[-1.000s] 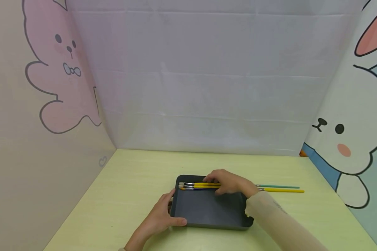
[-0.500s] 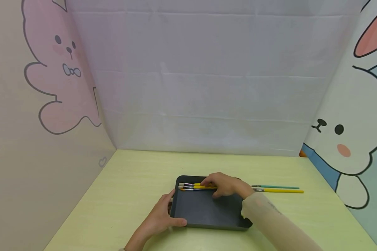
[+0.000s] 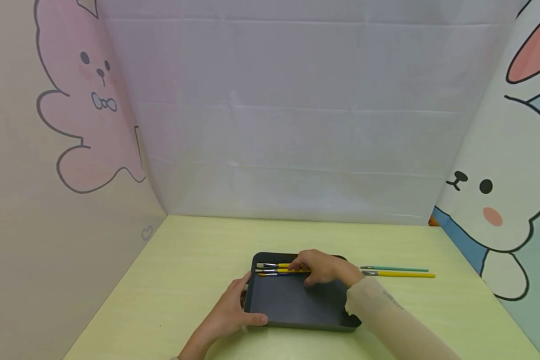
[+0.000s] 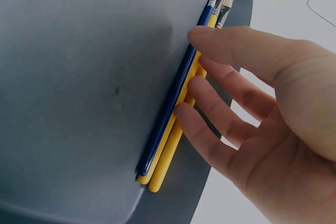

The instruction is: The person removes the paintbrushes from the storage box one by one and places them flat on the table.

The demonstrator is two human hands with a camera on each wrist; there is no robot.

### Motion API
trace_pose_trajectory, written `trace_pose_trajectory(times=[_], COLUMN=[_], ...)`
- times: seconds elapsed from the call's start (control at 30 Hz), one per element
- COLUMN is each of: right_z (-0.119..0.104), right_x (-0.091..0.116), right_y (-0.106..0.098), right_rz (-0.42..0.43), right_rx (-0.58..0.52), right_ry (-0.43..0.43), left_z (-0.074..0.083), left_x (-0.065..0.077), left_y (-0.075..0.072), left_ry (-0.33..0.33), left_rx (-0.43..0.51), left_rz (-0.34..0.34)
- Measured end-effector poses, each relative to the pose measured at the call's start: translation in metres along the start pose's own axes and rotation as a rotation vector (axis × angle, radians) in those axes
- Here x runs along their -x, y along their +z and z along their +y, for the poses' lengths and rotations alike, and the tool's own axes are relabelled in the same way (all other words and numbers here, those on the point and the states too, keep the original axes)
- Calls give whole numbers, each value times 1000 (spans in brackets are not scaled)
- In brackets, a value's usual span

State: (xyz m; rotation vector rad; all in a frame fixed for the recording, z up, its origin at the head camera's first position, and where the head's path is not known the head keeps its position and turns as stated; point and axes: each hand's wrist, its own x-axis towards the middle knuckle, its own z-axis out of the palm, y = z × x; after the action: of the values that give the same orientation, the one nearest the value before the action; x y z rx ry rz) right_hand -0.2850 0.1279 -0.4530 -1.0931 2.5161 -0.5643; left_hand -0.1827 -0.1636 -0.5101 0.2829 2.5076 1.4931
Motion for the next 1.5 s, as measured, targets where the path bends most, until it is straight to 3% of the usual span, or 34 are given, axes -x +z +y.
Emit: trace_pose_trajectory(times=[0.4,1.2,1.5], right_z=[-2,-7,-5], right_x=[-1,-7,-5], right_y=[3,7,6], right_rz=[-34,3,11], right_rx=[35,38,39], right_ry=[22,75,46], left_z=[2,3,3], left_x=[0,0,0], left_y=[0,1,1], left_ry=[-11,-11,14], left_rx=[1,7,4], left_rz=[-6,5,9])
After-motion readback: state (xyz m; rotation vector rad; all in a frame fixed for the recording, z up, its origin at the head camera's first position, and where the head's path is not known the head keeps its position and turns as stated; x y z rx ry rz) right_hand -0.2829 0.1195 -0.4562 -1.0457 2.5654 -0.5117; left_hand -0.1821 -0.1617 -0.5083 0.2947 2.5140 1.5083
